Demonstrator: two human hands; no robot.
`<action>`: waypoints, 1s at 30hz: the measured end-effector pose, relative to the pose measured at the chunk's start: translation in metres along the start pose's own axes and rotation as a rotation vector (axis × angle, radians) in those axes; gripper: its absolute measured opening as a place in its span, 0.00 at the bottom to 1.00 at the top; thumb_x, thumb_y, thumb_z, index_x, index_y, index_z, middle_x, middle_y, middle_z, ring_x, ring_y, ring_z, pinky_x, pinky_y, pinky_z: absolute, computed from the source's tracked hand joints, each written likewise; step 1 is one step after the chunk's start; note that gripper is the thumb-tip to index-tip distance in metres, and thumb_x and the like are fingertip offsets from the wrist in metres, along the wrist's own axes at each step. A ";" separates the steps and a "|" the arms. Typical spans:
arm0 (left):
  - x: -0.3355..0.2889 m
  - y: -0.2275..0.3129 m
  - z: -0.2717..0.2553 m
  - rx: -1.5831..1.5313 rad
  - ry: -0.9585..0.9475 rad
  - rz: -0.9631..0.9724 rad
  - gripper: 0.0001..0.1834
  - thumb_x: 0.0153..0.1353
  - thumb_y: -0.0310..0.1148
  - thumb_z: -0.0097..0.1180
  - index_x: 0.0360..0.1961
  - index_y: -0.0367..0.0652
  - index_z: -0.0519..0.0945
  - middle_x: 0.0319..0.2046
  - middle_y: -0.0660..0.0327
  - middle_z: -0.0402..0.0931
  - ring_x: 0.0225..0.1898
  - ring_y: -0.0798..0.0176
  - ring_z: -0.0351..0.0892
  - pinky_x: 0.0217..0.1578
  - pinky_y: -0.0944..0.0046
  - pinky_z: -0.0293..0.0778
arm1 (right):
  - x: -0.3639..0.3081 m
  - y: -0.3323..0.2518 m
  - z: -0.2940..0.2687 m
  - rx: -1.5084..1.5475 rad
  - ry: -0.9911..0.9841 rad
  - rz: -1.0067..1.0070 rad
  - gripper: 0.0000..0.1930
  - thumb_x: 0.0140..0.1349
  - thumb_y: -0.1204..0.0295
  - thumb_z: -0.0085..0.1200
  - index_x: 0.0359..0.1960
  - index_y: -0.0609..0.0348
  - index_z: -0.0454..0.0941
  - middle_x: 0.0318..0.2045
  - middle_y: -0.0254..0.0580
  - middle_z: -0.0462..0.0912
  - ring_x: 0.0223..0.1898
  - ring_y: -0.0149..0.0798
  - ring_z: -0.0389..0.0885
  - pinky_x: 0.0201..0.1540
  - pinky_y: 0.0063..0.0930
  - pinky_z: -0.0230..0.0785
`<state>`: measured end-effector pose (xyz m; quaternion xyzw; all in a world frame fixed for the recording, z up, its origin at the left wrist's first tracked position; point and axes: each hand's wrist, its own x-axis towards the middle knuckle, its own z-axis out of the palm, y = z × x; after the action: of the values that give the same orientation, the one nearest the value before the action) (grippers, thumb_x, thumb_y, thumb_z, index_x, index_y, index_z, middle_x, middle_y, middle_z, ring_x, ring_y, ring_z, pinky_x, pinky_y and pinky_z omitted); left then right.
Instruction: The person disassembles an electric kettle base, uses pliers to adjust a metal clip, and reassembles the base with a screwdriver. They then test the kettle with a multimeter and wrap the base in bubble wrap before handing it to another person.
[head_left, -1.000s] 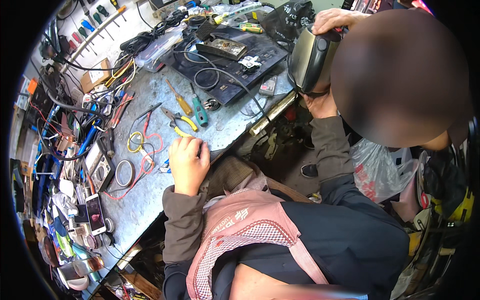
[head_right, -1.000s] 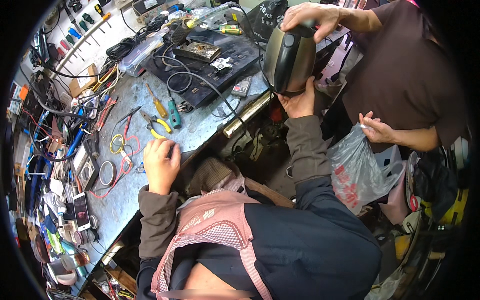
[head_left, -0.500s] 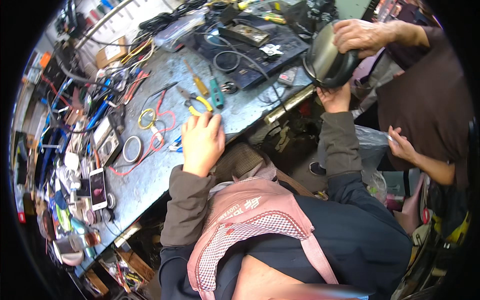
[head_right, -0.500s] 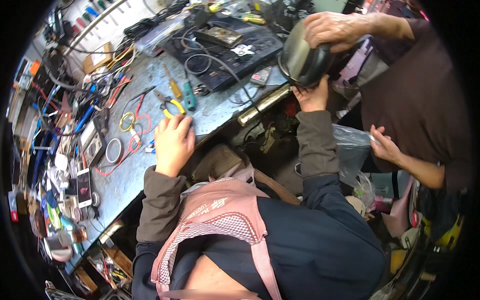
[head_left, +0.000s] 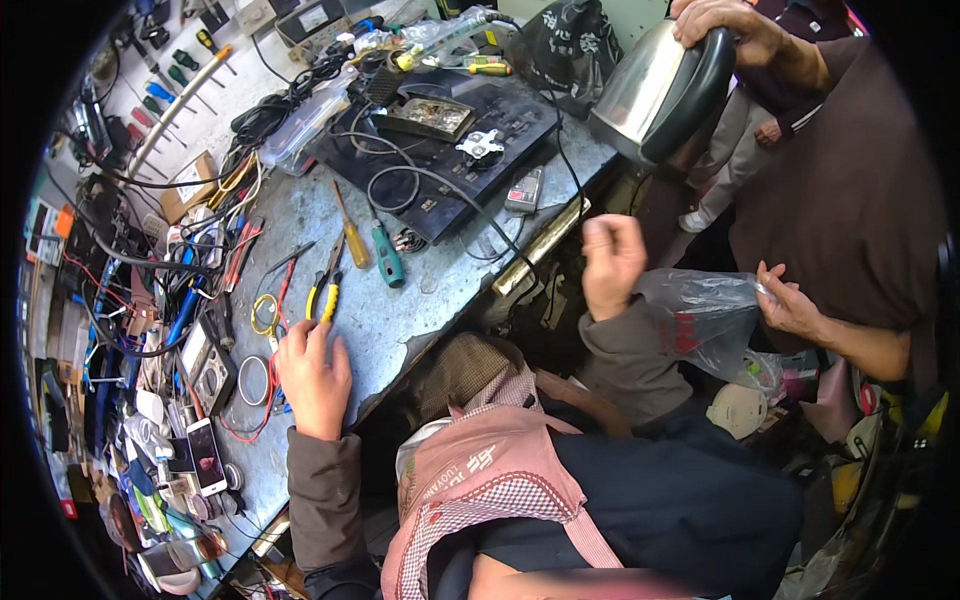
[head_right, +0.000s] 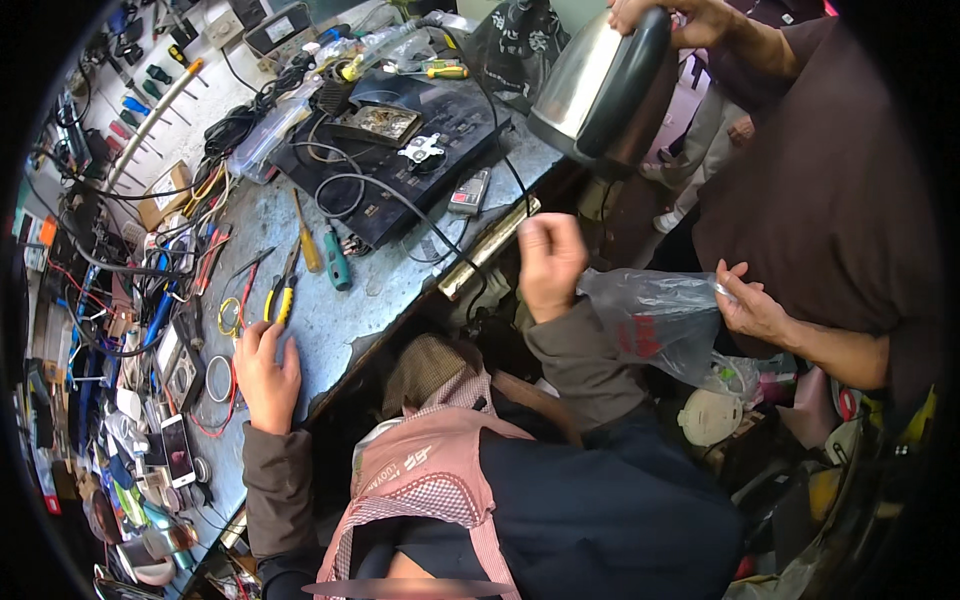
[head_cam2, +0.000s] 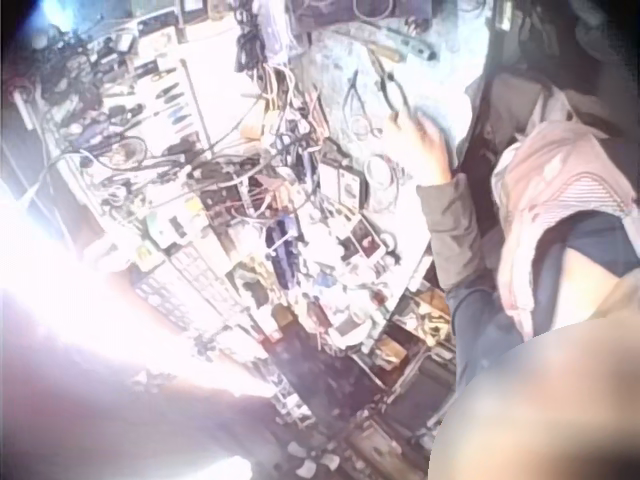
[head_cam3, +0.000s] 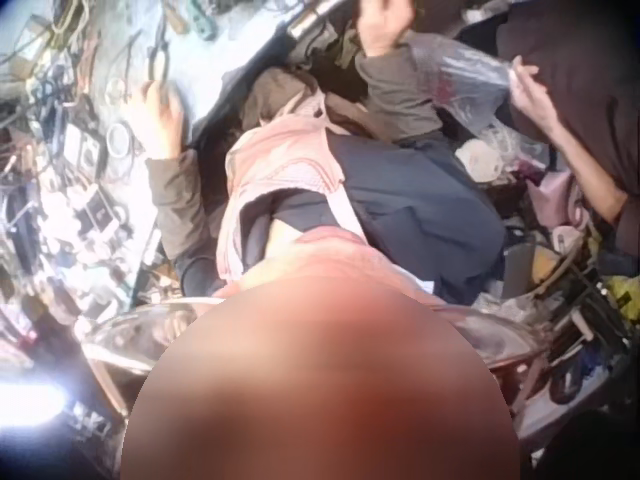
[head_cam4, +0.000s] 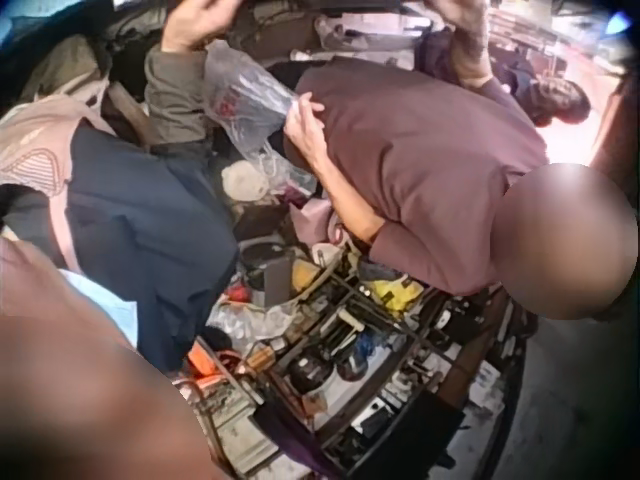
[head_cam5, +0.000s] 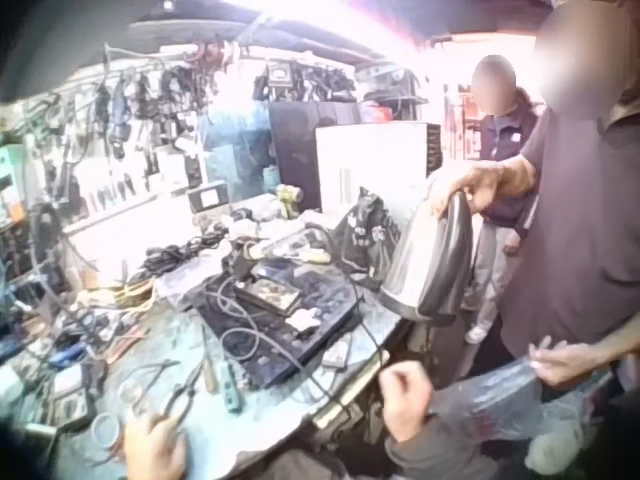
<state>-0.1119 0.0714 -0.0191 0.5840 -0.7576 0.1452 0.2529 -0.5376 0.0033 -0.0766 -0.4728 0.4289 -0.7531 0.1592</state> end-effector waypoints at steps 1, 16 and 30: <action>0.008 0.011 0.000 -0.017 0.000 0.028 0.16 0.63 0.30 0.72 0.51 0.41 0.87 0.54 0.53 0.84 0.53 0.43 0.82 0.55 0.45 0.75 | -0.006 -0.004 0.010 -0.034 -0.136 -0.075 0.02 0.72 0.78 0.65 0.41 0.60 0.84 0.29 0.33 0.79 0.28 0.29 0.77 0.31 0.26 0.69; 0.089 0.031 0.030 -0.198 -0.339 0.118 0.41 0.57 0.42 0.80 0.72 0.45 0.79 0.71 0.44 0.74 0.70 0.34 0.75 0.71 0.37 0.70 | 0.012 0.013 0.074 -0.228 -0.450 -0.295 0.10 0.59 0.75 0.75 0.36 0.56 0.83 0.23 0.41 0.76 0.21 0.44 0.76 0.25 0.40 0.66; 0.068 0.025 0.041 -0.268 -0.254 0.055 0.40 0.64 0.47 0.75 0.74 0.47 0.76 0.73 0.47 0.72 0.71 0.43 0.76 0.77 0.33 0.63 | -0.001 0.035 0.056 -0.099 -0.580 -0.169 0.08 0.69 0.82 0.62 0.48 0.64 0.81 0.33 0.39 0.75 0.28 0.33 0.69 0.29 0.27 0.61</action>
<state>-0.1572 0.0017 -0.0142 0.5377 -0.8117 -0.0251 0.2268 -0.4952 -0.0446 -0.0946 -0.7093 0.3608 -0.5754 0.1889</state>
